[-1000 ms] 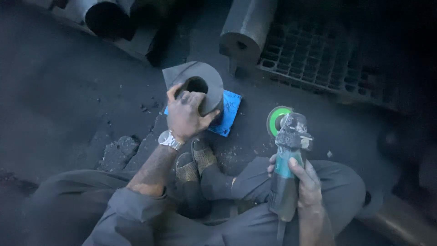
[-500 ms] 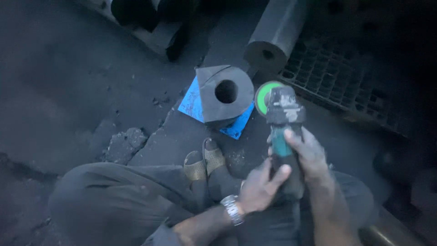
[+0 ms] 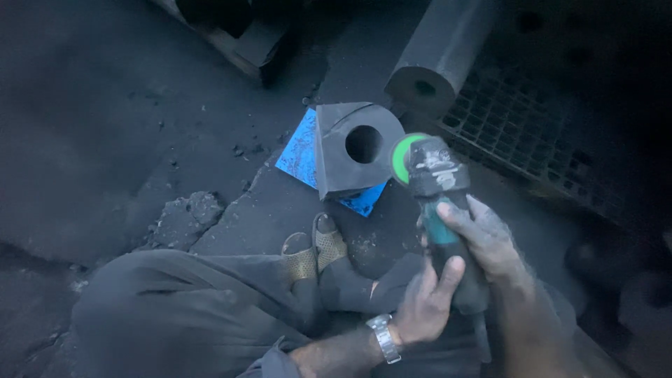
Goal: Use an angle grinder to smooth and shape the edges of a cylindrical plastic or rubber component.
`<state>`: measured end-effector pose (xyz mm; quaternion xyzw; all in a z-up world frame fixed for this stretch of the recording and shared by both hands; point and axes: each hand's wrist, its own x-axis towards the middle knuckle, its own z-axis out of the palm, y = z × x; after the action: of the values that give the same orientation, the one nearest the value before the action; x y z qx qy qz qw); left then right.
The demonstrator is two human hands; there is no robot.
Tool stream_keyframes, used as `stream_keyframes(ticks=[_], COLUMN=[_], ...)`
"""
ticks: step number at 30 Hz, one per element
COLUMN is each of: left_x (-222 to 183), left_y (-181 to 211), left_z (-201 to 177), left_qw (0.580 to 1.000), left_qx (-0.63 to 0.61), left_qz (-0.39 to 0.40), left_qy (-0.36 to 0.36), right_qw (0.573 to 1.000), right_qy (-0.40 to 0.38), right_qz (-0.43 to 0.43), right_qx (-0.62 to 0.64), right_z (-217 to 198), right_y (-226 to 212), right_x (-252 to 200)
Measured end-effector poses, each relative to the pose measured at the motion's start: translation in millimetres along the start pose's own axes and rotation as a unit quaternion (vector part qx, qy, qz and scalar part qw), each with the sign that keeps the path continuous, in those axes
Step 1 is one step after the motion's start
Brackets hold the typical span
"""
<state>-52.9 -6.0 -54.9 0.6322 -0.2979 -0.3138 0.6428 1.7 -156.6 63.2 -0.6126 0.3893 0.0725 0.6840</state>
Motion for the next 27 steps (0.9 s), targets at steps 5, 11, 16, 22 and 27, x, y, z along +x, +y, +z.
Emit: stream_keyframes(ticks=[5, 11, 16, 22, 27], left_x=[13.6, 17.6, 17.5, 25.3, 22.5], left_y=[35.1, 36.7, 61.9, 76.9, 85.0], left_z=[-20.5, -17.8, -28.6, -38.6, -45.3], left_qw=[0.998, 0.977, 0.982, 0.955, 0.954], left_qx=[0.059, -0.164, -0.119, -0.234, -0.233], left_qz=[0.033, -0.139, -0.146, -0.182, -0.189], left_qy=[0.004, -0.014, -0.022, 0.034, 0.027], right_qw=[0.994, 0.997, 0.998, 0.996, 0.999], right_qy=[0.06, 0.018, 0.042, 0.021, 0.013], right_qz=[0.033, 0.024, 0.02, 0.05, 0.025], right_qx=[-0.084, -0.068, -0.035, -0.074, -0.041], right_z=[4.6, -1.3, 14.3, 19.2, 16.9], right_y=[-6.3, -3.9, -14.1, -13.5, -11.3], right_x=[6.8, 5.7, 1.8, 3.0, 5.8])
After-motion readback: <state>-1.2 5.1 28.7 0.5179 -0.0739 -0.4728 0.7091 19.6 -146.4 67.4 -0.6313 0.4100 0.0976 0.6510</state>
